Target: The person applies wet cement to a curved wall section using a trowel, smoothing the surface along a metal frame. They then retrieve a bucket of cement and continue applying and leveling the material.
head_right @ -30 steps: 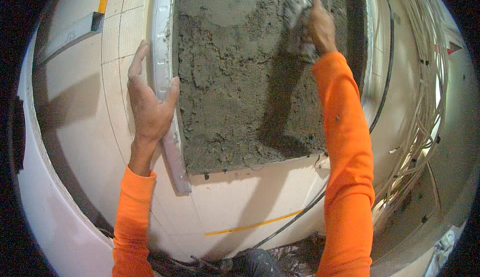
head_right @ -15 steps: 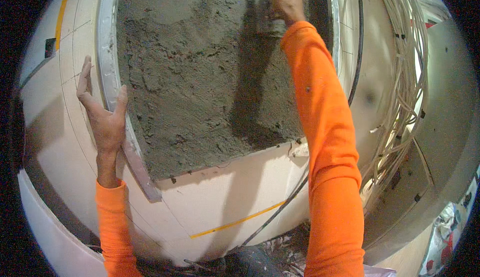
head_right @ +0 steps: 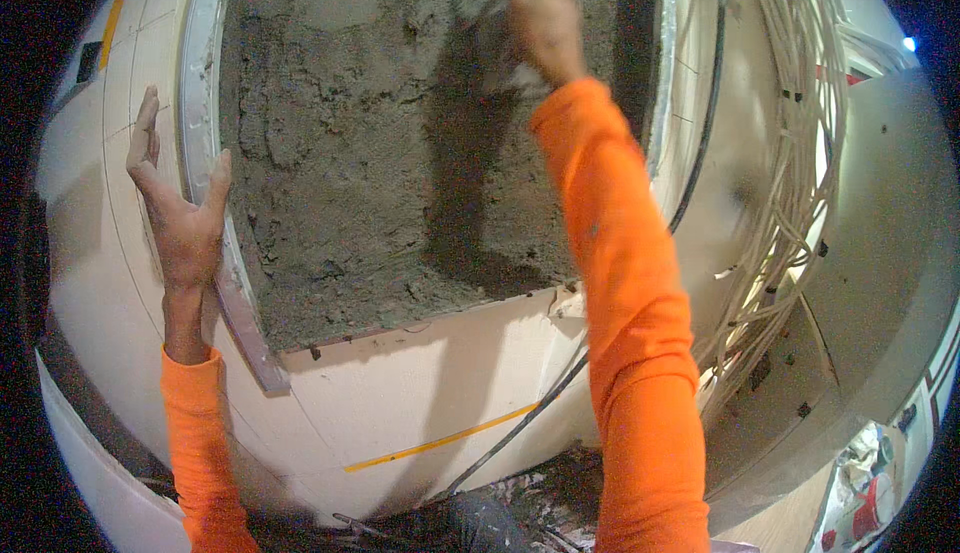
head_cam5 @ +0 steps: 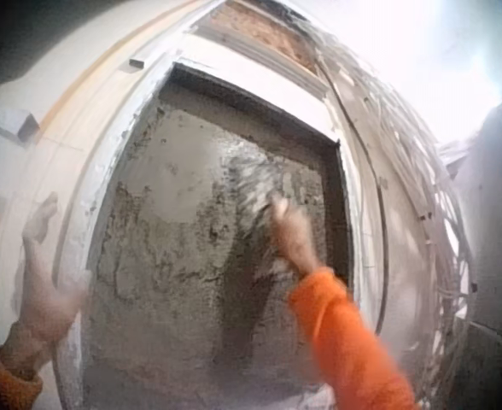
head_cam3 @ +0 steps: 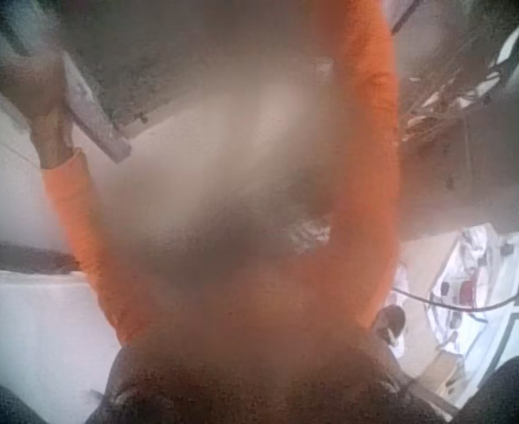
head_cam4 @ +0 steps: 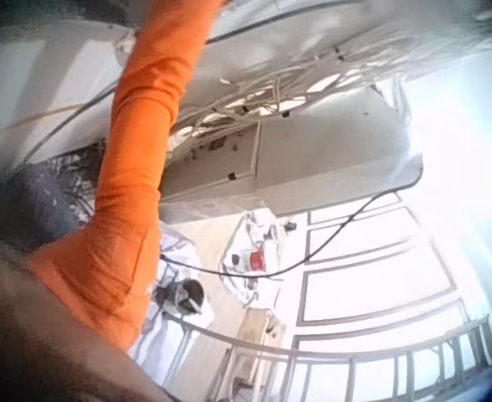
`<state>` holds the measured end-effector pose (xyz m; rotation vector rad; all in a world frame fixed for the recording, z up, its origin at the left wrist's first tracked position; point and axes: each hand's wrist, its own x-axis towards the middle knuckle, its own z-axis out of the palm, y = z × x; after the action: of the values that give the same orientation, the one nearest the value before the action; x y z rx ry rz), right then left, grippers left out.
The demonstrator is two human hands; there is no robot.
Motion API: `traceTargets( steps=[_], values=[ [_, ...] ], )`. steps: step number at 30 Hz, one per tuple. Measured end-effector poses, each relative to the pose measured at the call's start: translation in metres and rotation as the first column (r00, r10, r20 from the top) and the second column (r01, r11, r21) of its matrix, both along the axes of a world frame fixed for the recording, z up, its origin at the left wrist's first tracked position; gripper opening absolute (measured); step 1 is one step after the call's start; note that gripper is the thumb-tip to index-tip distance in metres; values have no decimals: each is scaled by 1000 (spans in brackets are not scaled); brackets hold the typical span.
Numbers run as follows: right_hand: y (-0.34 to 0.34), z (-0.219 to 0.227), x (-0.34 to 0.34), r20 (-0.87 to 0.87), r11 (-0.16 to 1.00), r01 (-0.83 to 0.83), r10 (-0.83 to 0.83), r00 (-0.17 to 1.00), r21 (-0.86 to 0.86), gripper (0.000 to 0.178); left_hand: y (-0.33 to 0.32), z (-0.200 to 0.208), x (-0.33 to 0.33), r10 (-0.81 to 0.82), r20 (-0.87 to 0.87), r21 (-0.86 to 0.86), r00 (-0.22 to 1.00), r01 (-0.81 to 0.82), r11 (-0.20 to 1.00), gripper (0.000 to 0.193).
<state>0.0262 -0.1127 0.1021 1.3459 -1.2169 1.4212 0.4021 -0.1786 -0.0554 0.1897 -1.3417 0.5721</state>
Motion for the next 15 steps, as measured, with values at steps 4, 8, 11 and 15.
traceTargets(
  steps=[4, 8, 11, 15],
  values=[
    [27, 36, -114, 8, 993, 9, -8, 1000, -119, 64, -5, -2, -4, -70, 5, 4, 998, 70, 998, 76],
    [6, -91, -99, 84, 992, 96, -89, 992, -84, 56, -2, 4, 8, -3, 6, 8, 1000, 3, 1000, 75],
    [-1, -165, -25, 5, 999, 31, -31, 1000, -22, 40, 3, 2, 5, 5, -17, 28, 1000, -5, 1000, 76],
    [-13, -134, 120, 89, 971, -225, 219, 972, 74, 43, -1, 0, 12, 44, 24, 3, 999, -45, 999, 80]
  ],
)
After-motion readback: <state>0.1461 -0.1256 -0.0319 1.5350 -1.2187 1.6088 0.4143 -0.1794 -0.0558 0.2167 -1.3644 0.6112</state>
